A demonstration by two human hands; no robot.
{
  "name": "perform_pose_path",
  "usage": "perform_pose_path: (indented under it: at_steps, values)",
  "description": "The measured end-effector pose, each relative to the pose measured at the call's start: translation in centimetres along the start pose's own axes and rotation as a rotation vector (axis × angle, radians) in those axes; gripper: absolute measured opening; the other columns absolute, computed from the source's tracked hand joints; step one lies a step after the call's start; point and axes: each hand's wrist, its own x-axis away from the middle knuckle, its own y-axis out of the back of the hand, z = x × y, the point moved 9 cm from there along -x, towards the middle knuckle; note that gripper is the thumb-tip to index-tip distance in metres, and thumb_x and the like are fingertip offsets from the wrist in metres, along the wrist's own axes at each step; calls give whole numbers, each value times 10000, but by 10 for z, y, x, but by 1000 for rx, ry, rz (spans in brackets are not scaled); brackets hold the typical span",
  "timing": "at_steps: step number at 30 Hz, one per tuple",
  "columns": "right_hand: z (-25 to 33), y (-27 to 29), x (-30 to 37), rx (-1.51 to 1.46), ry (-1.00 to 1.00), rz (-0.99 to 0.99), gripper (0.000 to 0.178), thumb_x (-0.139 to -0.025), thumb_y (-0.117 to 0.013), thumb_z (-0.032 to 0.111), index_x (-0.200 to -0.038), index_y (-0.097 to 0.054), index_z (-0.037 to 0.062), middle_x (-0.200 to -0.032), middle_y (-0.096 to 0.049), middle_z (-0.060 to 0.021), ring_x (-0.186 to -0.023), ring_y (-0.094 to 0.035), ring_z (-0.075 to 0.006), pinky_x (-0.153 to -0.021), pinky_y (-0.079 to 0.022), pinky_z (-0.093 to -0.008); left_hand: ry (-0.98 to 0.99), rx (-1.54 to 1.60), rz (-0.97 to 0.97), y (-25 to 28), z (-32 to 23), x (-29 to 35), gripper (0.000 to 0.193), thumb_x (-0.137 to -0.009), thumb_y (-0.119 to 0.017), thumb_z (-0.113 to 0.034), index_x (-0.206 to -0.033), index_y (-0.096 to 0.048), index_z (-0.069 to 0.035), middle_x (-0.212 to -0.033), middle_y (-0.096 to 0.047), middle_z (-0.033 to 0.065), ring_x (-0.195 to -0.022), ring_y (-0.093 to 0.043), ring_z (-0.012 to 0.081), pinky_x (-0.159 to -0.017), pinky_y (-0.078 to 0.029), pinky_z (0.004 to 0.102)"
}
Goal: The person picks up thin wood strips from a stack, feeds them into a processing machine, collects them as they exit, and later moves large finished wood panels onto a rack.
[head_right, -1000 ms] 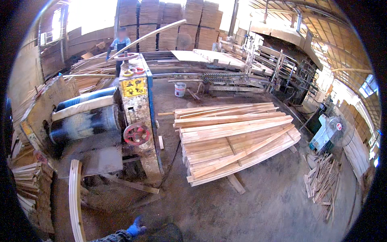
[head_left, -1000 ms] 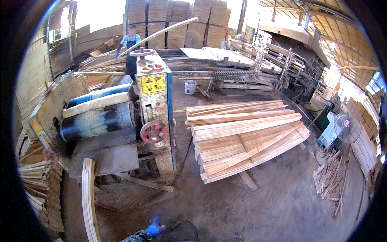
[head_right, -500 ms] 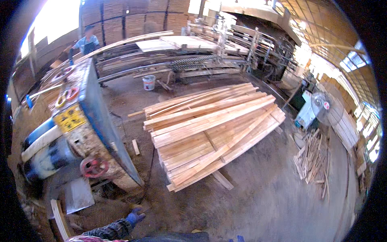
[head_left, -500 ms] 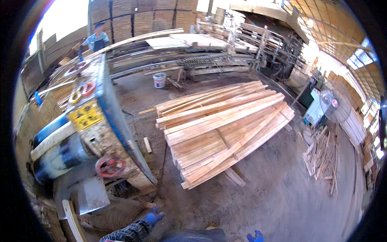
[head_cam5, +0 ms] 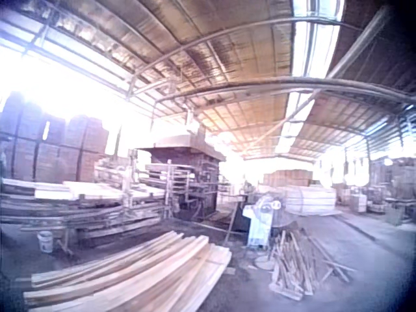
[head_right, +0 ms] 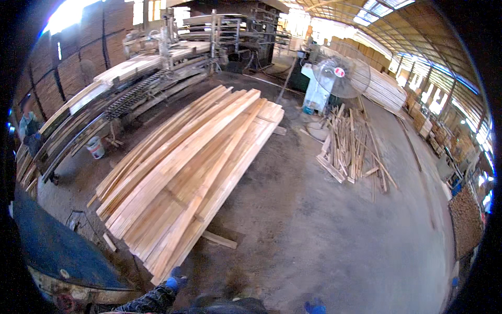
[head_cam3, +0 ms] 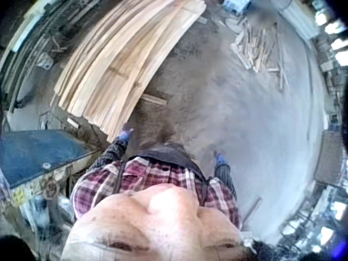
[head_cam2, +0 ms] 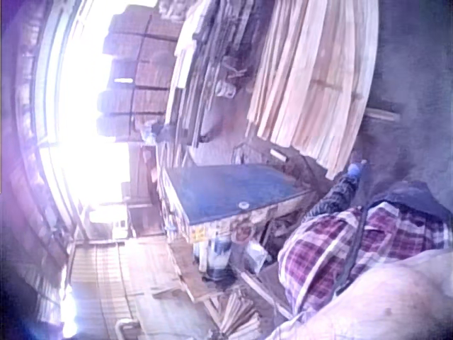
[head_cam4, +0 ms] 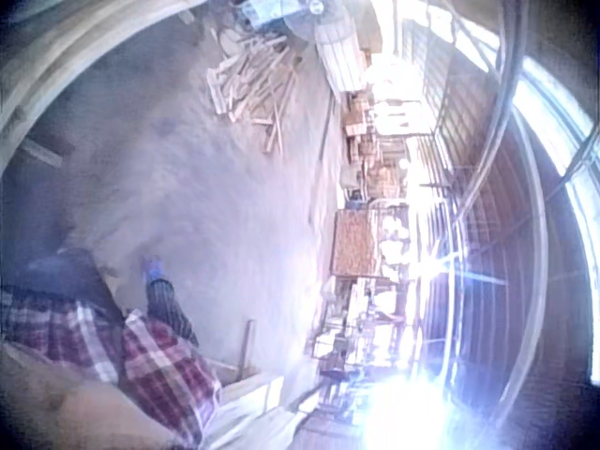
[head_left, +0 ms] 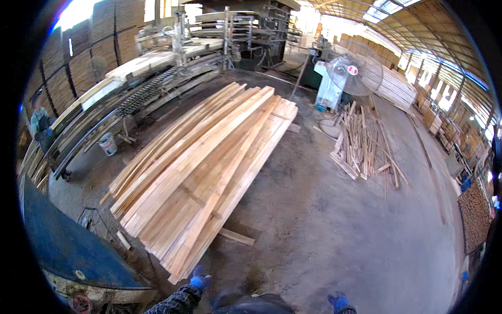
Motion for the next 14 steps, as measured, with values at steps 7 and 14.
perform_pose_path:
  at_steps: [7,14]
  values:
    - [115,131,-188,-133,242,-461,805,-742,-824,448,-1325,-519,-17,-1282,-611,-219,-1114,-619,-311,-961,-507,-435,468,-91,223,-46,1,-73,720,-842,-615,-599,-1271,-511,-30,-1047,-637,163,-932,-589,335,-815,-518,445]
    - [239,196,-340,-391,220,-113,738,-769,-797,440,-1301,-559,-12,-1278,-619,-220,-1191,-590,-289,-984,-494,-410,753,-181,114,-52,-38,-237,656,-872,-629,-459,-1339,-435,-41,-1135,-604,164,-999,-573,326,-844,-508,438]
